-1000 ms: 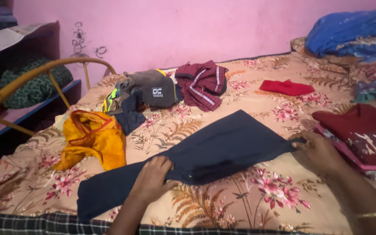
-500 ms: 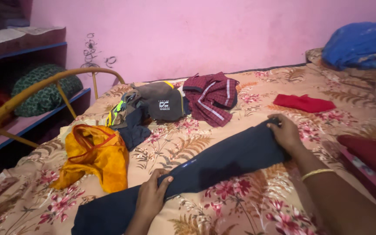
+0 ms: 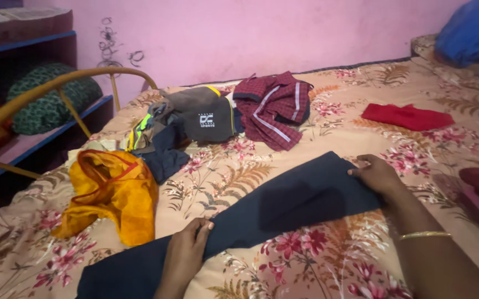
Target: The person folds a small patterned pouch and places it on a stack of folded clothes. Then the person unfolds and refolds a pair of dark trousers on the bed, smoothing and aligning the legs before folding them into a compact rectangle. Finally, the person picks up a red checkered shirt and begins buttoning it.
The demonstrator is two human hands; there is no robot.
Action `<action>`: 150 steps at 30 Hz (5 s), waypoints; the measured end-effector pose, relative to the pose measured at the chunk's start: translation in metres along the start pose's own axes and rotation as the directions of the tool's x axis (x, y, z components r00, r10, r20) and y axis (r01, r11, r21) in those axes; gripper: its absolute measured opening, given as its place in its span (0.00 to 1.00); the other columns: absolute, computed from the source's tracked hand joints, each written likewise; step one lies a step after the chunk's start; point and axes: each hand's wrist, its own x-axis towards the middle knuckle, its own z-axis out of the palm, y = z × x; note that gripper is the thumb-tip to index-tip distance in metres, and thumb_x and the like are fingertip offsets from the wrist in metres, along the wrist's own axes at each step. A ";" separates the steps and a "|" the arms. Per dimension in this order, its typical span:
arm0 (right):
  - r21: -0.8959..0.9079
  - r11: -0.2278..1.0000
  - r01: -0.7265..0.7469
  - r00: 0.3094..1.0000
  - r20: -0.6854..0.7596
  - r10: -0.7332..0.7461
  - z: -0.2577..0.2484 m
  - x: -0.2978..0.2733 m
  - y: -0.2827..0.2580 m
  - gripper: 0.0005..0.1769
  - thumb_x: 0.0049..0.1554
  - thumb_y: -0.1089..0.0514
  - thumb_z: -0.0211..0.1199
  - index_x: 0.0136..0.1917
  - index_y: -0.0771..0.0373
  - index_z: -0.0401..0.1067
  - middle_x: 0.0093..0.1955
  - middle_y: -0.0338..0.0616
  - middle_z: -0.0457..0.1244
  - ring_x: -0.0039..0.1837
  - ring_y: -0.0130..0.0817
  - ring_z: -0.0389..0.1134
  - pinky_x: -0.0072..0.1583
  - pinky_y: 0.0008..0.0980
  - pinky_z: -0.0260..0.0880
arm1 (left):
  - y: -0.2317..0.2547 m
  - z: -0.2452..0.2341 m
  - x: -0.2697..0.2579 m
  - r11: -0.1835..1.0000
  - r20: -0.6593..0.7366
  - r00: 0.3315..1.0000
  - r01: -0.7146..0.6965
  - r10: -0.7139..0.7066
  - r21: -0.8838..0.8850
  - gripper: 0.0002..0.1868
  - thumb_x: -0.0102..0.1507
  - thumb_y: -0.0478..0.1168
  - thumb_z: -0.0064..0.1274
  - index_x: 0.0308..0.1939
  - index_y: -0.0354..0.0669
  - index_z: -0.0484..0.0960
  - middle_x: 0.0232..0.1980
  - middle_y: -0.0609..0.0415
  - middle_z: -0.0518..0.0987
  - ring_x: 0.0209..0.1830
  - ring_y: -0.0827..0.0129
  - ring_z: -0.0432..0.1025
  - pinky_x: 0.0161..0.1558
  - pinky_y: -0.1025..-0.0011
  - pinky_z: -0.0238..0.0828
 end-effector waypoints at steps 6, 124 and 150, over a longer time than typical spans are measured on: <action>0.224 0.953 -0.205 0.932 0.341 0.120 -0.024 -0.004 0.013 0.22 0.51 0.57 0.72 0.53 0.76 0.80 0.43 0.56 0.73 0.40 0.39 0.73 0.46 0.38 0.74 | 0.003 -0.001 -0.004 0.998 -0.007 1.000 -0.026 0.025 -0.048 0.19 0.65 0.52 0.49 0.46 0.42 0.84 0.24 0.36 0.78 0.29 0.47 0.79 0.36 0.59 0.72; -0.507 0.689 0.518 0.808 0.553 -0.201 0.015 -0.172 -0.103 0.54 0.61 0.22 0.43 0.83 0.61 0.39 0.86 0.50 0.35 0.86 0.44 0.33 0.81 0.48 0.35 | -0.106 -0.107 -0.041 0.622 0.188 0.982 -0.137 -0.017 0.771 0.40 0.54 0.46 0.62 0.72 0.68 0.69 0.74 0.69 0.67 0.76 0.72 0.61 0.75 0.61 0.57; -0.737 0.667 0.111 0.959 0.255 0.122 -0.018 -0.066 -0.029 0.62 0.54 0.14 0.40 0.85 0.53 0.32 0.89 0.43 0.28 0.87 0.42 0.31 0.79 0.59 0.38 | 0.105 0.052 0.007 0.711 0.554 0.832 -0.400 0.016 0.579 0.56 0.65 0.78 0.28 0.80 0.36 0.45 0.84 0.41 0.46 0.85 0.54 0.40 0.81 0.56 0.35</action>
